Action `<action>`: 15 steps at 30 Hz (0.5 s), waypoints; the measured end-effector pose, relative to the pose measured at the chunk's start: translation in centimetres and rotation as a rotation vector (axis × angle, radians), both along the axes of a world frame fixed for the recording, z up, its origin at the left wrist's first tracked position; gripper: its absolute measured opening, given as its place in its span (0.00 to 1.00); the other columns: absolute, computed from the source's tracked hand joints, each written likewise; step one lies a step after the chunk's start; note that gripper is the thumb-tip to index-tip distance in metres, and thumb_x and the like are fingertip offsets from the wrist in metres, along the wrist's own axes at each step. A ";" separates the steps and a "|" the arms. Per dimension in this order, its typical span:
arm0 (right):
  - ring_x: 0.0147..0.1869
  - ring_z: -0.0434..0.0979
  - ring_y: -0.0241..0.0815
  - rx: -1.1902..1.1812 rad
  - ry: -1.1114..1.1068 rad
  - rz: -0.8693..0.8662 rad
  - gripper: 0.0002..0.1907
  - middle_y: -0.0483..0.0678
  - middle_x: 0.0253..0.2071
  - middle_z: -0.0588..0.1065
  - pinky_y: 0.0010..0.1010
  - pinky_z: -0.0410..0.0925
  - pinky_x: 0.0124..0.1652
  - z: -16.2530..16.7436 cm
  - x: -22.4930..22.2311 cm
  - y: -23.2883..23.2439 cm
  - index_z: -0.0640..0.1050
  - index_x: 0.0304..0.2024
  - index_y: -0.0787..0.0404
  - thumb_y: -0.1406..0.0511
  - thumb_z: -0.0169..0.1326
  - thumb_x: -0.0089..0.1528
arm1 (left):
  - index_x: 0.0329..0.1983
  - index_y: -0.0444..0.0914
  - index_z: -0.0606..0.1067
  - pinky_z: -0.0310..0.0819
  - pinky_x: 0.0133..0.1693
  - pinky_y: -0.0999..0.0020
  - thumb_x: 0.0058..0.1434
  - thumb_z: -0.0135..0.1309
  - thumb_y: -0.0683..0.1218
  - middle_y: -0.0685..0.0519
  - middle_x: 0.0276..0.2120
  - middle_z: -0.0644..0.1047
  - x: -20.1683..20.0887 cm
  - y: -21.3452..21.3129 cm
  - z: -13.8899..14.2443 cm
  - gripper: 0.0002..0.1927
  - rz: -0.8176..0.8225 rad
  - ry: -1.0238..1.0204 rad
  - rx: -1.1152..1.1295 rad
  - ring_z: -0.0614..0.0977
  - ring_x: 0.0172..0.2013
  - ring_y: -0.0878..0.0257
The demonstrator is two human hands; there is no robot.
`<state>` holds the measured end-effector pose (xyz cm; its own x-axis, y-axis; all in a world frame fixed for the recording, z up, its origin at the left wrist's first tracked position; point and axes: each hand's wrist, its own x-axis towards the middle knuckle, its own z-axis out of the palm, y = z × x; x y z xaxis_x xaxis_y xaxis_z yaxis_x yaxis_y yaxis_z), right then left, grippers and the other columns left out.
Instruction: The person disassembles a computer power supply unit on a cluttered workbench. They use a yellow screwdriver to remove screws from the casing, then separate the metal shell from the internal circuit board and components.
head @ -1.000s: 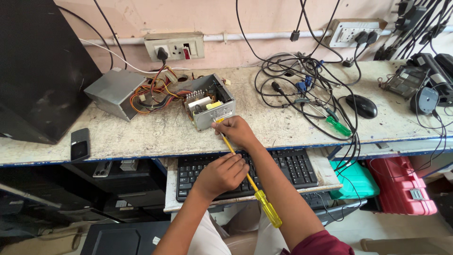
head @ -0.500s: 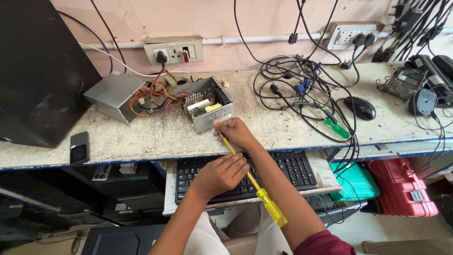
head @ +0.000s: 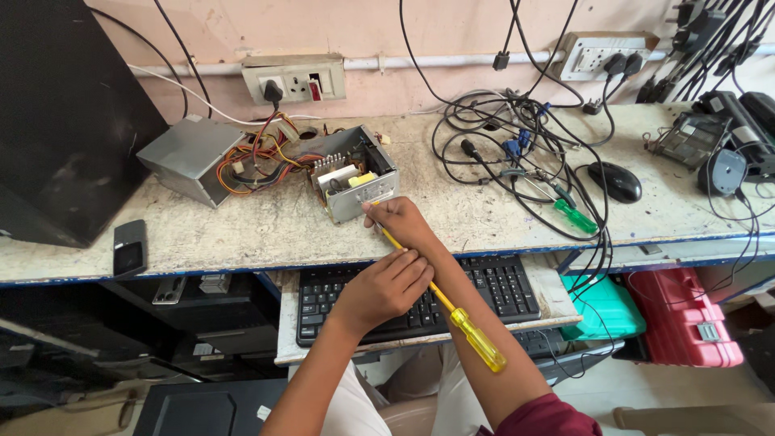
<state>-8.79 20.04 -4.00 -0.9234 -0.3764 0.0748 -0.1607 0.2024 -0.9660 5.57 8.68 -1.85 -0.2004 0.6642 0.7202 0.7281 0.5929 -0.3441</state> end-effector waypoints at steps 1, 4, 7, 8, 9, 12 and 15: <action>0.24 0.70 0.31 -0.030 -0.004 0.007 0.24 0.44 0.20 0.75 0.25 0.64 0.27 0.1 0.1 0.0 0.82 0.26 0.67 0.52 0.58 0.64 | 0.49 0.33 0.78 0.73 0.60 0.60 0.58 0.55 0.42 0.48 0.48 0.80 0.1 -0.2 0.1 0.16 0.004 -0.007 -0.011 0.81 0.53 0.54; 0.24 0.71 0.31 -0.104 -0.042 0.023 0.25 0.44 0.21 0.76 0.25 0.66 0.28 0.4 0.5 -0.2 0.82 0.26 0.68 0.53 0.56 0.65 | 0.49 0.32 0.78 0.73 0.61 0.61 0.59 0.54 0.42 0.48 0.49 0.80 0.3 -0.4 0.1 0.15 0.003 -0.014 -0.022 0.81 0.54 0.54; 0.23 0.70 0.33 -0.135 -0.093 0.016 0.25 0.45 0.20 0.75 0.26 0.64 0.26 1.0 0.9 -0.3 0.81 0.26 0.69 0.53 0.55 0.66 | 0.49 0.32 0.78 0.74 0.60 0.61 0.61 0.54 0.41 0.48 0.48 0.80 0.2 -0.3 0.0 0.14 0.000 -0.016 -0.001 0.81 0.54 0.54; 0.23 0.70 0.32 -0.133 -0.088 0.013 0.25 0.45 0.21 0.75 0.26 0.64 0.26 1.2 1.0 -0.3 0.81 0.26 0.69 0.53 0.55 0.66 | 0.49 0.32 0.78 0.74 0.60 0.62 0.61 0.54 0.41 0.48 0.48 0.80 0.1 -0.2 -0.1 0.14 0.000 -0.019 0.010 0.81 0.54 0.54; 0.22 0.70 0.32 -0.131 -0.084 0.010 0.25 0.45 0.21 0.75 0.26 0.64 0.26 1.4 1.1 -0.3 0.81 0.26 0.69 0.53 0.55 0.66 | 0.49 0.32 0.78 0.75 0.60 0.62 0.61 0.54 0.41 0.48 0.48 0.80 0.1 -0.2 -0.2 0.14 0.004 -0.013 0.019 0.82 0.54 0.54; 0.23 0.71 0.33 -0.094 -0.063 0.002 0.23 0.47 0.20 0.75 0.26 0.65 0.26 1.6 1.3 -0.3 0.81 0.26 0.69 0.55 0.56 0.65 | 0.48 0.32 0.79 0.76 0.59 0.62 0.62 0.54 0.41 0.47 0.47 0.81 0.0 -0.1 -0.6 0.12 0.013 0.002 0.044 0.83 0.53 0.54; 0.22 0.70 0.33 -0.086 -0.078 -0.004 0.24 0.47 0.19 0.74 0.26 0.64 0.26 1.5 1.3 -0.3 0.81 0.26 0.69 0.55 0.55 0.66 | 0.46 0.32 0.79 0.76 0.58 0.61 0.61 0.55 0.40 0.47 0.45 0.81 -0.1 -0.1 -1.2 0.11 0.011 0.008 0.062 0.83 0.51 0.54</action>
<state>-7.52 19.74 -2.54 -0.9291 -0.3681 0.0348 -0.0841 0.1187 -0.9894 5.48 8.55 -3.00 -0.2019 0.6160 0.7615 0.7189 0.6212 -0.3119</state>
